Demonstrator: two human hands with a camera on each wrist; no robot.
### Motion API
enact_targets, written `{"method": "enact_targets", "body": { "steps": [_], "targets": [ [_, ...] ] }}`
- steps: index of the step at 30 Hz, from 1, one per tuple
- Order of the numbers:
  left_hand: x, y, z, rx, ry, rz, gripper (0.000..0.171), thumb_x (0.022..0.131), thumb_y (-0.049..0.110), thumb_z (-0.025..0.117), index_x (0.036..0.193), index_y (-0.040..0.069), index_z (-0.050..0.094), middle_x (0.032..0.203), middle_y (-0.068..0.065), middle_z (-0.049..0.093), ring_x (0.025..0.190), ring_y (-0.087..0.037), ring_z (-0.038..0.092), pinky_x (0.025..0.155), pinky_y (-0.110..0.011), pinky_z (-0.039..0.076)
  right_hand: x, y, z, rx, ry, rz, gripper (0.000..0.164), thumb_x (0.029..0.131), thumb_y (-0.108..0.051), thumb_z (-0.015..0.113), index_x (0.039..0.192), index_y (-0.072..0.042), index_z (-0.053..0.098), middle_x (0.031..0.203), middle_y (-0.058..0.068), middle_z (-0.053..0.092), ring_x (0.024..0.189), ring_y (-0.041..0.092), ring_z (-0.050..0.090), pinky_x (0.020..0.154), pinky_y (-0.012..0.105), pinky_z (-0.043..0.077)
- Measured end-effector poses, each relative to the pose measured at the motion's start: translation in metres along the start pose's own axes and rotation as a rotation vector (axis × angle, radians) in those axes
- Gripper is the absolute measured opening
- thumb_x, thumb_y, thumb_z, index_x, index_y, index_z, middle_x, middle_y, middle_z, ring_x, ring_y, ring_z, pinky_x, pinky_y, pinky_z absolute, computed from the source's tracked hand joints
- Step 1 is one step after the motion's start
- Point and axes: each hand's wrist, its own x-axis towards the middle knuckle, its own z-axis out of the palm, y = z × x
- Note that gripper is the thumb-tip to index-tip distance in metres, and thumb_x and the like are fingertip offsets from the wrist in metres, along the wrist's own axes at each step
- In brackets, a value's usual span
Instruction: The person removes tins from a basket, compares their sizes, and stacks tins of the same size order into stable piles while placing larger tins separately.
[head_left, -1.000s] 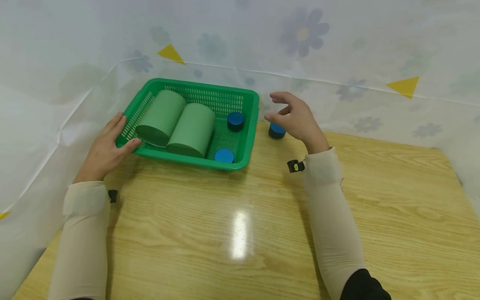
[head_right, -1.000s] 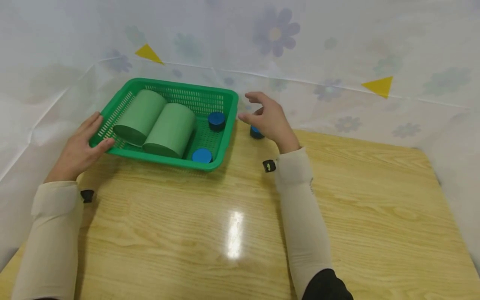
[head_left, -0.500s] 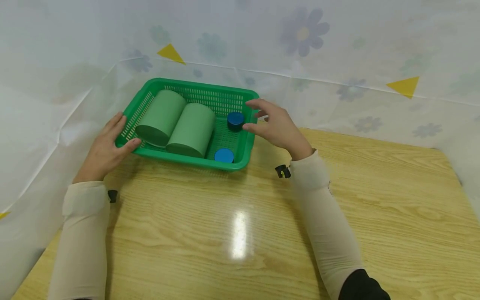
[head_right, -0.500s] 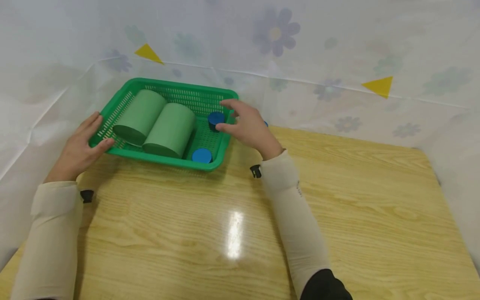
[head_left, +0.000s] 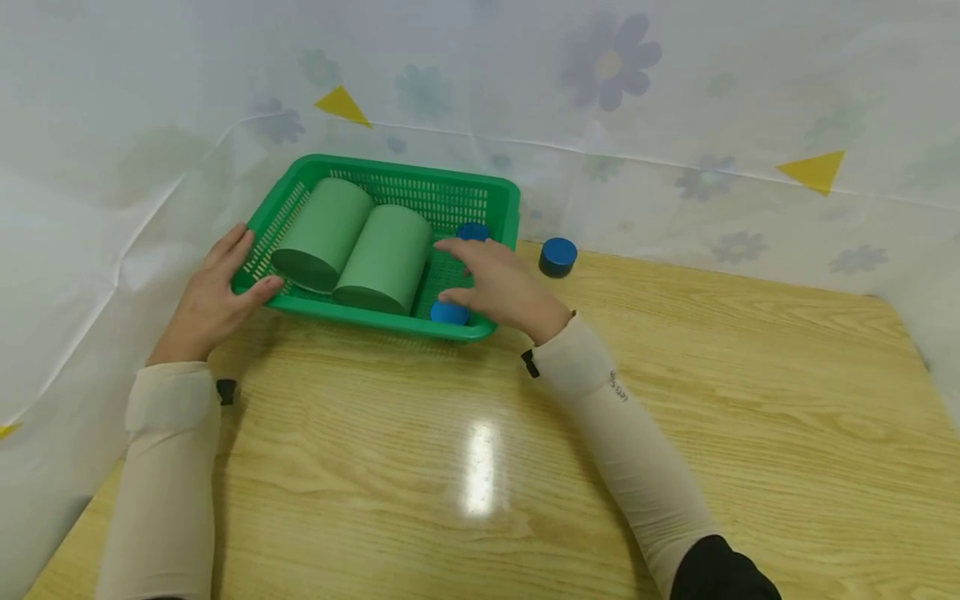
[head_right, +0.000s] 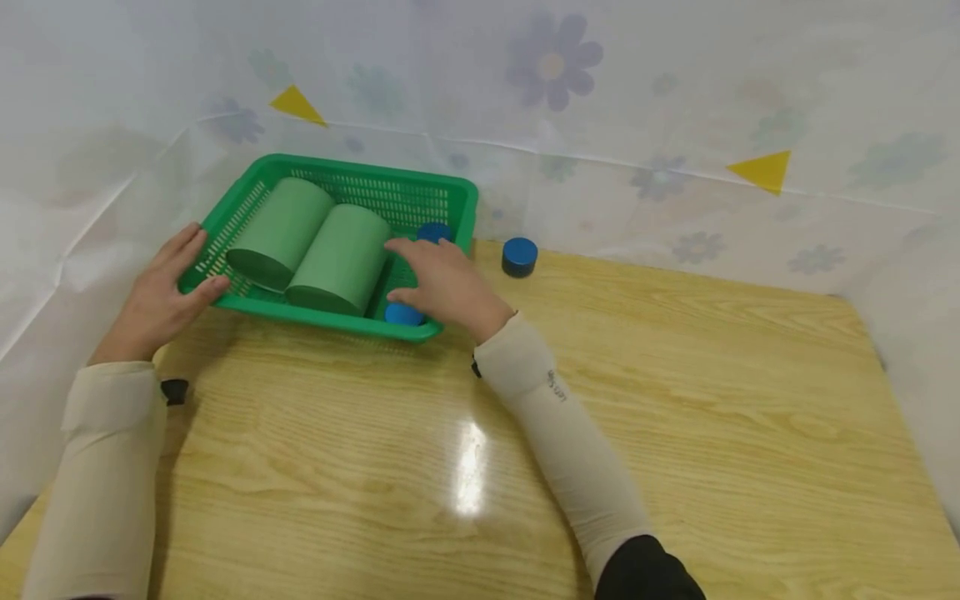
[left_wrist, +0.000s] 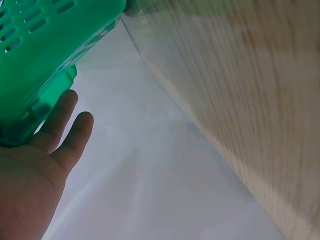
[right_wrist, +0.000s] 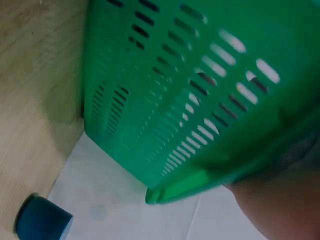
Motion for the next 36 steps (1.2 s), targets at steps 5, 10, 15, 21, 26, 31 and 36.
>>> {"method": "enact_targets", "body": {
  "steps": [5,10,15,21,26,31,36],
  "targets": [
    [0.0,-0.001,-0.001,-0.003,0.001,0.007,0.084,0.102,0.046,0.056,0.163,0.011,0.01,0.169,-0.007,0.003,0.152,-0.039,0.003,0.116,-0.066,0.008,0.005,-0.008,0.007,-0.213,-0.117,0.012,0.077,0.092,-0.043,0.074,0.156,-0.016,0.04,0.146,0.005,0.055,0.133,0.021,0.051,0.121,0.053,0.011],
    [-0.002,-0.002,-0.002,-0.006,0.002,0.004,0.084,0.103,0.044,0.056,0.164,0.014,0.007,0.169,-0.009,0.003,0.152,-0.04,0.002,0.117,-0.065,0.006,0.008,-0.016,0.01,-0.303,-0.194,0.053,0.08,0.092,-0.043,0.075,0.158,-0.016,0.038,0.131,0.002,0.067,0.126,0.021,0.057,0.119,0.056,0.012],
    [-0.003,-0.003,-0.002,-0.012,0.018,0.014,0.083,0.102,0.042,0.058,0.164,0.017,0.008,0.169,-0.009,0.005,0.152,-0.039,0.004,0.117,-0.065,0.006,0.011,-0.024,0.012,-0.364,-0.221,0.094,0.077,0.093,-0.042,0.074,0.157,-0.015,0.039,0.131,0.003,0.066,0.123,0.022,0.059,0.118,0.058,0.015],
    [0.0,-0.002,-0.001,-0.027,0.02,0.012,0.083,0.102,0.042,0.059,0.165,0.021,0.008,0.169,-0.008,0.005,0.152,-0.04,0.003,0.116,-0.067,0.005,0.016,-0.027,0.014,-0.415,-0.207,0.115,0.065,0.093,-0.038,0.075,0.148,-0.015,0.05,0.109,0.002,0.071,0.103,0.021,0.063,0.112,0.059,0.025],
    [0.0,-0.001,-0.002,-0.037,0.023,0.01,0.083,0.102,0.041,0.059,0.165,0.022,0.008,0.169,-0.009,0.005,0.152,-0.04,0.003,0.116,-0.067,0.005,0.018,-0.027,0.015,-0.462,-0.212,0.116,0.065,0.095,-0.038,0.073,0.152,-0.017,0.049,0.106,0.001,0.071,0.094,0.019,0.061,0.1,0.051,0.032],
    [0.001,-0.002,-0.002,-0.03,0.026,0.015,0.083,0.102,0.041,0.06,0.165,0.022,0.009,0.169,-0.009,0.006,0.152,-0.038,0.004,0.116,-0.066,0.005,0.02,-0.025,0.016,-0.48,-0.213,0.114,0.066,0.092,-0.042,0.075,0.149,-0.018,0.052,0.106,0.001,0.072,0.092,0.018,0.061,0.097,0.048,0.033],
    [-0.001,-0.003,0.0,-0.033,0.025,0.021,0.084,0.102,0.042,0.06,0.165,0.019,0.01,0.168,-0.012,0.006,0.152,-0.04,0.004,0.117,-0.065,0.005,0.02,-0.024,0.016,-0.469,-0.196,0.107,0.053,0.095,-0.031,0.073,0.144,-0.017,0.056,0.098,0.001,0.07,0.085,0.017,0.058,0.091,0.045,0.033]
  ]
}}
